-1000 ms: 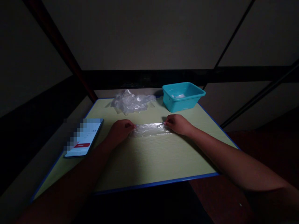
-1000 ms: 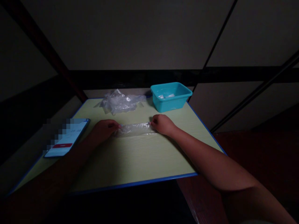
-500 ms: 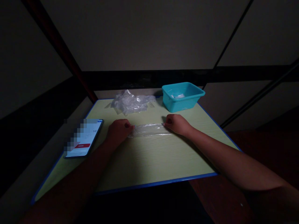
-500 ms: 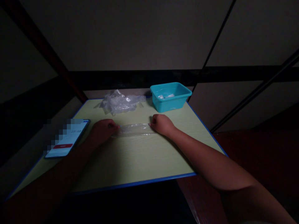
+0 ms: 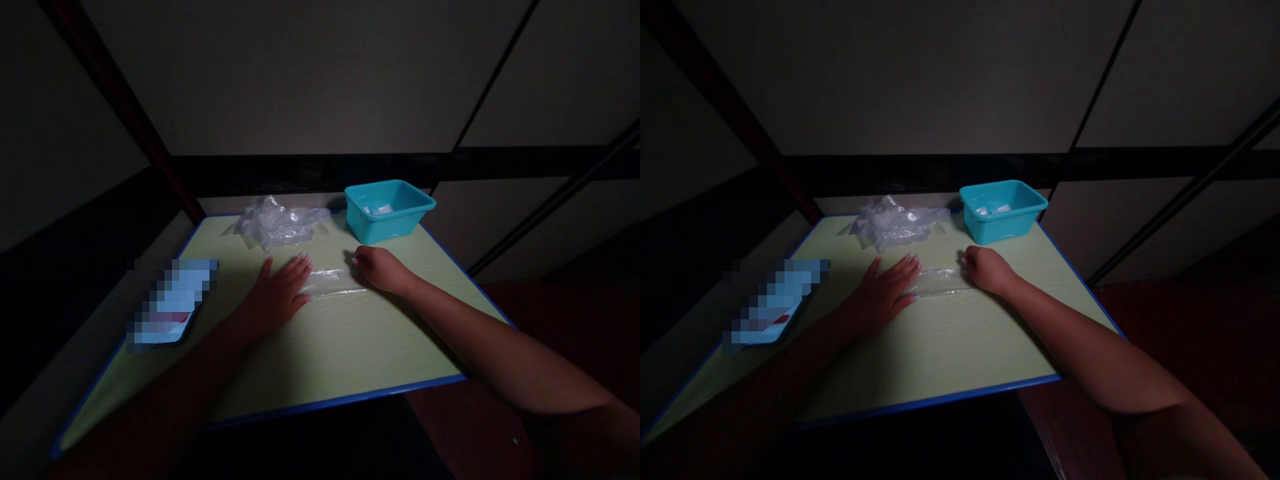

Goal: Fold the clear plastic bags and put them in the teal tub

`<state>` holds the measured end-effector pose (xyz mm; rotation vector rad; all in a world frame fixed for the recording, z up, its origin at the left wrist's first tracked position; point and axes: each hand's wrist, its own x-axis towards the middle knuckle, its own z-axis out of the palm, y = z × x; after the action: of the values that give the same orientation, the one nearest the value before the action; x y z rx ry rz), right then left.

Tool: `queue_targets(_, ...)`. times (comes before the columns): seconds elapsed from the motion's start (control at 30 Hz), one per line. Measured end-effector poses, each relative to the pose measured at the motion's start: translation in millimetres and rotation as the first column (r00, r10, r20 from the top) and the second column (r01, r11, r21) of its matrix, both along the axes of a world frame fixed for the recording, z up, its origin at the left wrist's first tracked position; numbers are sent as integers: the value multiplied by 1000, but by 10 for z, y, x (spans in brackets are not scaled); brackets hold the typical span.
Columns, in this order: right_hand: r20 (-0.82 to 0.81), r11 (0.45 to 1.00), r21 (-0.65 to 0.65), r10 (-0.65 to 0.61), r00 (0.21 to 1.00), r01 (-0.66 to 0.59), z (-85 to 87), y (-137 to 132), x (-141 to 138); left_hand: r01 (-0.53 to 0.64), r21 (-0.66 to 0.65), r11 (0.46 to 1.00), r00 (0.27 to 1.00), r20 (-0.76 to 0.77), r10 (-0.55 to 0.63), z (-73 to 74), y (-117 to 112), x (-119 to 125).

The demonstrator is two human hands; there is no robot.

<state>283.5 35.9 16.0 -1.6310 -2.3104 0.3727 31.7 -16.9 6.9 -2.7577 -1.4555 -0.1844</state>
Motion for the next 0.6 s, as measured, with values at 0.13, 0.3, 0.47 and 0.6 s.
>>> queue_targets(0.13,-72,997,-14,79,994,-80,32,51,111,-4,14,1000,1000,-9,4,-49,3,-14)
queue_targets(0.3,-208,973,-83,192,959,-213,11,60,139,11,151,988,999,34,-16,-1,-45,30)
queue_targets(0.47,-233,976,-55,193,953,-211,-66,35,37,60,254,965,994,75,-82,121,-153,150)
queue_targets(0.6,-234,979,-30,191,953,-203,-80,36,10,265,219,939,955,71,-286,76,-271,252)
